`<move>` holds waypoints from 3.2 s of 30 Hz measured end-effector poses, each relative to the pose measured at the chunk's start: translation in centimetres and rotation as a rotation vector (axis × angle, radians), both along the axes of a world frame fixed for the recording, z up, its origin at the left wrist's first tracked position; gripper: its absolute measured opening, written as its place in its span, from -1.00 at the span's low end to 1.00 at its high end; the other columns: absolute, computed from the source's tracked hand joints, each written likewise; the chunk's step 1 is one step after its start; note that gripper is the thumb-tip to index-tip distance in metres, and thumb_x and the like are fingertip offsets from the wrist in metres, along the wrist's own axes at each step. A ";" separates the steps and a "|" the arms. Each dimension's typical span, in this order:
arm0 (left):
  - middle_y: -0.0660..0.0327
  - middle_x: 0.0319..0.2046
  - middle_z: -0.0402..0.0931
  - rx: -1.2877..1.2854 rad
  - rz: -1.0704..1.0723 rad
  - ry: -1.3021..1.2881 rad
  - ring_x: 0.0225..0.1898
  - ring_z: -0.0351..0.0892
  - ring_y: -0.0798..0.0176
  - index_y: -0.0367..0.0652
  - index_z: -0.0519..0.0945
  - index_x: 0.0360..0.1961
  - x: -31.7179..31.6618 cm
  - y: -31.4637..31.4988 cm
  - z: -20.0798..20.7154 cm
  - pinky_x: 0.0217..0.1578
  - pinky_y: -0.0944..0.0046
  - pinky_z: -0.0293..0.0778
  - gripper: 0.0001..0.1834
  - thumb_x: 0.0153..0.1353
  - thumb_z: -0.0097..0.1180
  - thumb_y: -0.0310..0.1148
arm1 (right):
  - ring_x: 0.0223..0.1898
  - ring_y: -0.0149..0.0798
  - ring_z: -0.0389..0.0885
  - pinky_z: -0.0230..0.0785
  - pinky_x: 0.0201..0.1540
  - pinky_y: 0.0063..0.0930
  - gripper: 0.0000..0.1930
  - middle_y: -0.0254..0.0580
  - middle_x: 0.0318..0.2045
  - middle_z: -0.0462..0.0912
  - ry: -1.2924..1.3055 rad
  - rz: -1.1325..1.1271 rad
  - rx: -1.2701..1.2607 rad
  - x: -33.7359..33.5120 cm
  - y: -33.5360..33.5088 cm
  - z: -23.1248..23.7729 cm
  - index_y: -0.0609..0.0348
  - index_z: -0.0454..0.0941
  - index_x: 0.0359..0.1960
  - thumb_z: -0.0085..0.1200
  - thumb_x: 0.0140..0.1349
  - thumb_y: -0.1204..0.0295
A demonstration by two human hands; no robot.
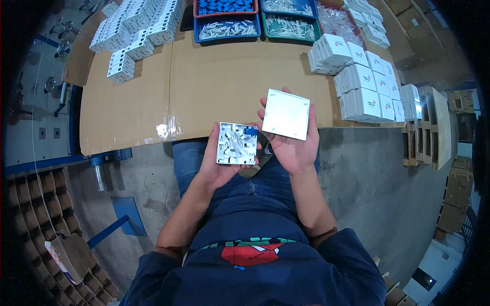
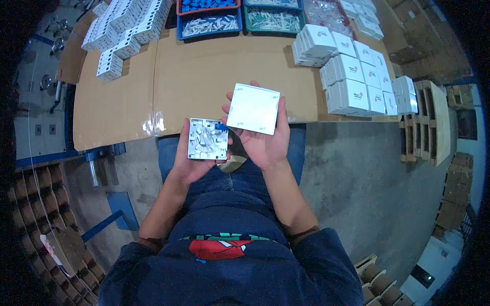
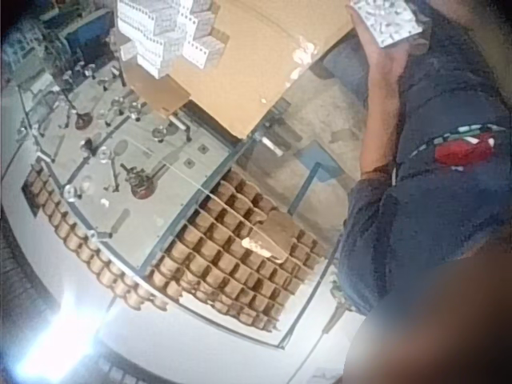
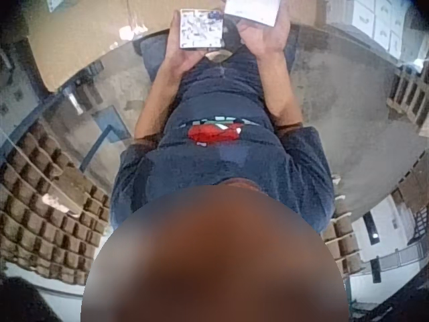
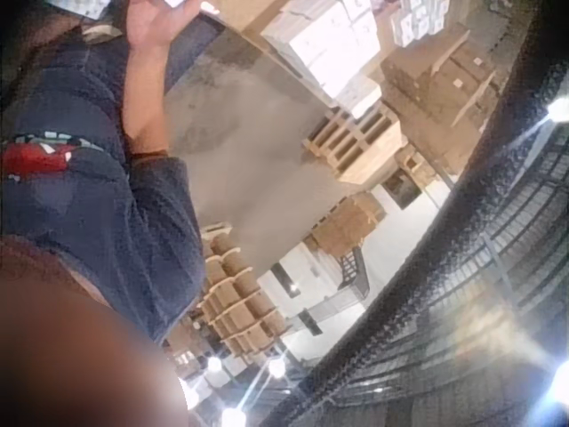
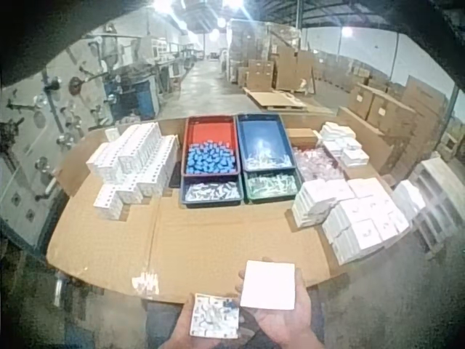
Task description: Assembling electronic components into a plastic housing and placing them into individual boxes at a production station.
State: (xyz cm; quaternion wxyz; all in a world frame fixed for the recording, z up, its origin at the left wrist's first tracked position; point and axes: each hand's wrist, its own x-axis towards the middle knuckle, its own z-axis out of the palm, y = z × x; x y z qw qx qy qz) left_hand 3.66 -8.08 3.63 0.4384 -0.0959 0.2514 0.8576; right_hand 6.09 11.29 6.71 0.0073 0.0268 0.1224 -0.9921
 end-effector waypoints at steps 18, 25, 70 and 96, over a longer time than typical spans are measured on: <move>-0.08 -0.06 0.66 -0.012 -0.006 -0.036 -0.19 0.74 -0.01 -0.14 0.40 0.34 0.0 -0.1 0.1 -0.25 0.19 0.64 -0.08 0.43 -0.53 0.44 | 0.21 0.19 0.54 0.49 0.22 0.06 -0.24 0.38 0.37 0.28 0.014 0.024 -0.060 0.0 0.1 -0.9 0.11 0.06 0.52 -0.40 0.53 -0.19; 0.06 0.10 0.61 0.181 -0.083 0.094 -0.02 0.69 -0.06 -0.17 0.37 0.36 -0.4 -0.3 -1.4 -0.18 -0.01 0.66 -0.12 0.46 -0.46 0.38 | 0.32 -0.11 0.42 0.31 0.37 -0.12 0.05 0.07 0.32 0.41 0.057 -0.043 0.880 0.7 0.0 0.9 0.33 0.27 0.43 0.54 -0.07 0.09; 0.16 0.11 0.51 -0.359 -0.072 0.506 0.16 0.50 0.29 -0.26 0.30 0.36 2.0 -2.0 0.9 0.16 0.24 0.46 -0.46 0.42 0.10 -0.37 | 0.38 -0.01 0.37 0.21 0.39 0.07 -0.12 -0.15 0.33 0.43 0.622 -0.115 2.128 1.4 -1.6 3.1 0.00 0.52 0.29 0.47 -0.20 0.08; 0.06 0.21 0.53 -0.476 -0.144 0.957 0.17 0.50 0.15 -0.25 0.46 0.32 2.1 -3.4 5.2 0.18 0.17 0.39 -0.43 0.29 0.25 -0.45 | 0.31 0.00 0.51 0.34 0.35 -0.15 -0.19 0.18 0.27 0.52 0.225 0.078 0.931 2.8 -1.7 2.0 0.31 0.46 0.30 0.53 0.01 0.25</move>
